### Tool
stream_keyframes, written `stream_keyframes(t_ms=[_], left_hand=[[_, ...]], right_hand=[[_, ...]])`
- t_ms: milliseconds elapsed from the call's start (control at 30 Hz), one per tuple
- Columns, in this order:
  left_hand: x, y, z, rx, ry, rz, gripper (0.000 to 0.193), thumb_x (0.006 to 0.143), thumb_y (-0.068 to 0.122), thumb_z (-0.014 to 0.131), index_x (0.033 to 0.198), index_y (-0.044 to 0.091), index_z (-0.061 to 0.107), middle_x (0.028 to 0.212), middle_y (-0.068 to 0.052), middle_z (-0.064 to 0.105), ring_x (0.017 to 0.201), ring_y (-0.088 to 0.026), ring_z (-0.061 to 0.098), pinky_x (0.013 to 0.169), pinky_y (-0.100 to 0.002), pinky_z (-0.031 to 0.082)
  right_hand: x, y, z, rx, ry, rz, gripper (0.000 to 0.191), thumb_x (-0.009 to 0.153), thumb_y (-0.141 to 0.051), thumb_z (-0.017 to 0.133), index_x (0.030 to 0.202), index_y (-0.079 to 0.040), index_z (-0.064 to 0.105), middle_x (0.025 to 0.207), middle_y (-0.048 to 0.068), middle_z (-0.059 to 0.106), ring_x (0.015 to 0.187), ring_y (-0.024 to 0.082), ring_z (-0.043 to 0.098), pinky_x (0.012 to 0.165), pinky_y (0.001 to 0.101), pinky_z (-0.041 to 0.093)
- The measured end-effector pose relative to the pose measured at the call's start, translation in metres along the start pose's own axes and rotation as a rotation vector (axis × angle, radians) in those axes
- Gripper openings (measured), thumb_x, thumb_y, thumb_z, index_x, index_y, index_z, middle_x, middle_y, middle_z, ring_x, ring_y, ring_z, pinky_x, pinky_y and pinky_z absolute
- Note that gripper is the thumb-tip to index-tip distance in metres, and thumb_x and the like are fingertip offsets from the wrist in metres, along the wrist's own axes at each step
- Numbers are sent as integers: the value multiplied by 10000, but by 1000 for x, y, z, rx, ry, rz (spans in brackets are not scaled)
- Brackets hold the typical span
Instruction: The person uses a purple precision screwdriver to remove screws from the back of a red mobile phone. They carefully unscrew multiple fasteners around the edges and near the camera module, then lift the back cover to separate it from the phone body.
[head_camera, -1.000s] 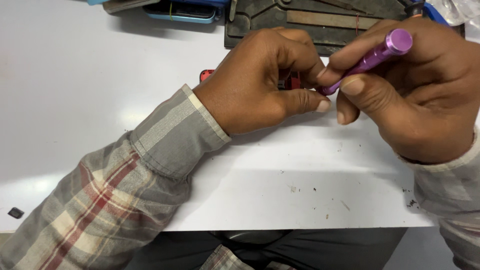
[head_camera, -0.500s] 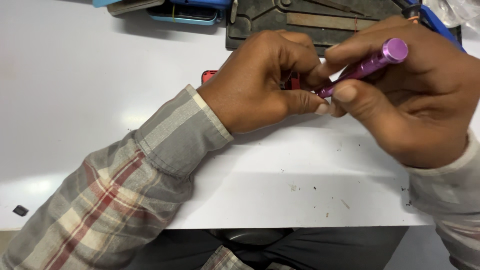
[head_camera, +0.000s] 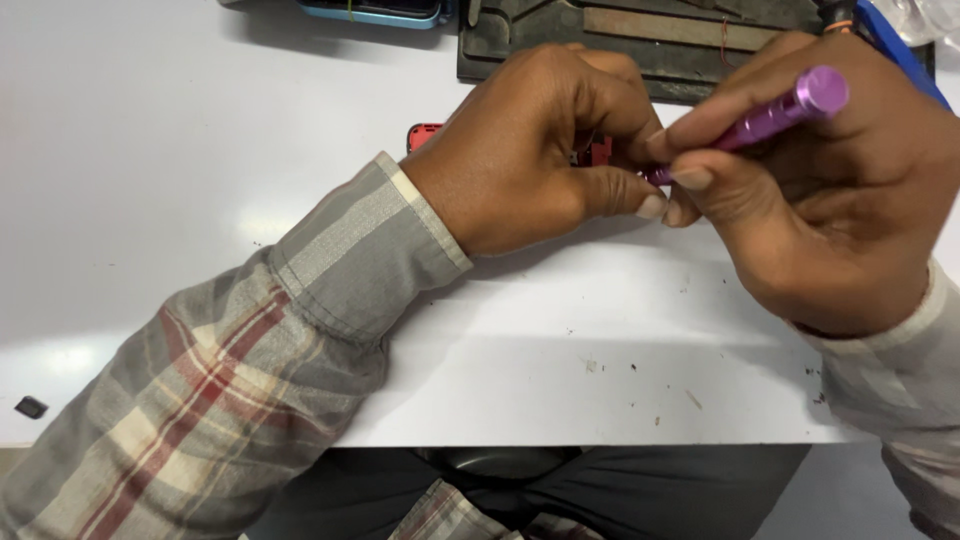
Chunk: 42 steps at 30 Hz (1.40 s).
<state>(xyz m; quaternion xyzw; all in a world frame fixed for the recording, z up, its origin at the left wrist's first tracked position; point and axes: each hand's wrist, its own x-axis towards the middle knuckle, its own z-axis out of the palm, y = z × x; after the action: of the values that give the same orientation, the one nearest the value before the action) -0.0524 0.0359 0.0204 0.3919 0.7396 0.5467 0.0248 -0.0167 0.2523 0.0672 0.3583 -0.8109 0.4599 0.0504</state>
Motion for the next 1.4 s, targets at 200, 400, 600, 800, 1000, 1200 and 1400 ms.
stream_keyframes(t_ms=[200,400,600,800,1000,1200,1400], left_hand=[[0,10,-5,54,43,-6,210,850,158,888,957,61,736,920,-11,670,846,-117,657,711,-275,592],[-1,19,-18,338,76,78,332,778,220,892,1034,74,739,925,-53,679,900,-220,634,776,-395,519],[-2,26,-34,672,56,-69,527,692,371,929,974,33,640,831,-92,646,780,-281,586,643,-456,435],[-1,22,-38,726,-53,-228,706,536,495,973,956,42,631,872,-108,615,815,-300,577,648,-463,442],[7,27,-49,642,-105,-289,605,529,406,954,938,66,664,882,-84,617,834,-297,566,676,-446,452],[10,26,-44,591,-119,-317,519,518,331,962,840,55,664,830,-82,621,769,-280,578,638,-430,468],[6,21,-41,583,-119,-318,566,559,400,966,919,84,666,877,-65,623,826,-267,578,694,-426,466]], right_hand=[[3,4,9,125,78,55,183,1009,-93,628,1096,59,577,957,129,683,762,122,689,703,235,617],[-14,29,6,86,164,-55,229,1166,-172,543,1184,54,572,1023,168,668,835,158,696,729,247,621],[-20,81,-21,153,467,23,317,1326,-260,426,1224,32,495,1003,143,627,724,131,615,735,278,624],[-28,109,-31,-1,459,18,239,1266,-178,376,1266,42,468,1084,149,616,813,135,632,833,275,630],[-13,105,-38,-109,432,24,205,1327,-151,477,1239,34,481,1051,138,597,846,151,624,804,252,562],[-1,96,-40,-74,405,126,206,1244,-181,518,1186,16,501,915,57,629,765,98,647,756,231,596],[0,95,-39,-52,422,106,223,1248,-158,603,1160,19,500,987,83,626,831,128,678,700,219,554]])
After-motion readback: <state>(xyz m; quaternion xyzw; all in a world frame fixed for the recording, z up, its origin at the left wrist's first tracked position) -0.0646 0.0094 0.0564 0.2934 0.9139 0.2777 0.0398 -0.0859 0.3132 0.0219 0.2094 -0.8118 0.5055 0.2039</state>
